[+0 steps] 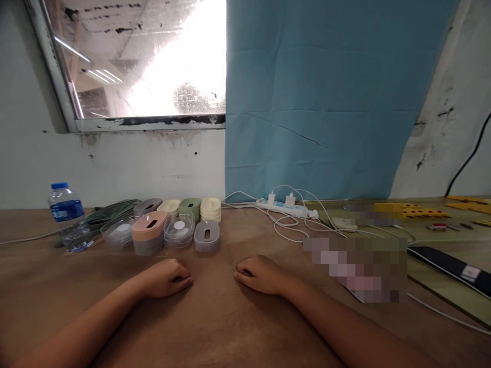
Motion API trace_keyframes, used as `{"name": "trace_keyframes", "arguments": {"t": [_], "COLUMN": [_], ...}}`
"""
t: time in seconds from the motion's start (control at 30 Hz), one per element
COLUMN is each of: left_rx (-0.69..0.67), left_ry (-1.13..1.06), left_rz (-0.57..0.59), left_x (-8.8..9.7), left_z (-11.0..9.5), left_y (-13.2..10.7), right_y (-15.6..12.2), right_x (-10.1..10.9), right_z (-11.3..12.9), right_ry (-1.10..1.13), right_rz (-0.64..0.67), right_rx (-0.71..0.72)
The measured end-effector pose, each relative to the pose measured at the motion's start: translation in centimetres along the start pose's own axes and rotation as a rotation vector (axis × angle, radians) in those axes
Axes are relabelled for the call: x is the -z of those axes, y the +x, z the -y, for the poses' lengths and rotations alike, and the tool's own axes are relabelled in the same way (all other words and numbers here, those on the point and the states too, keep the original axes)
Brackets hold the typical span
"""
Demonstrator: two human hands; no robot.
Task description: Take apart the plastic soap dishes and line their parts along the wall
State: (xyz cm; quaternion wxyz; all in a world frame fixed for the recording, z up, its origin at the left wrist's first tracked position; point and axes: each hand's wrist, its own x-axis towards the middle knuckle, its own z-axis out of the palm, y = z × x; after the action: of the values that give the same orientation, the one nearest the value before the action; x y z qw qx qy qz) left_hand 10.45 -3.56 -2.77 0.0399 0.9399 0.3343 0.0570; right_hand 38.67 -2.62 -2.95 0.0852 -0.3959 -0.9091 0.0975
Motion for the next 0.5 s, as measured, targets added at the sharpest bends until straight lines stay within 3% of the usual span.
{"name": "trace_keyframes", "arguments": {"t": [0.5], "left_rx": [0.006], "left_ry": [-0.002], "left_rz": [0.009], "left_x": [-0.3], "left_z": [0.26], "left_y": [-0.01], "right_y": [0.07], "right_x": [-0.14], "right_z": [-0.15], "right_ry": [0.003], "right_rz": [-0.002], "right_rx": [0.015]}}
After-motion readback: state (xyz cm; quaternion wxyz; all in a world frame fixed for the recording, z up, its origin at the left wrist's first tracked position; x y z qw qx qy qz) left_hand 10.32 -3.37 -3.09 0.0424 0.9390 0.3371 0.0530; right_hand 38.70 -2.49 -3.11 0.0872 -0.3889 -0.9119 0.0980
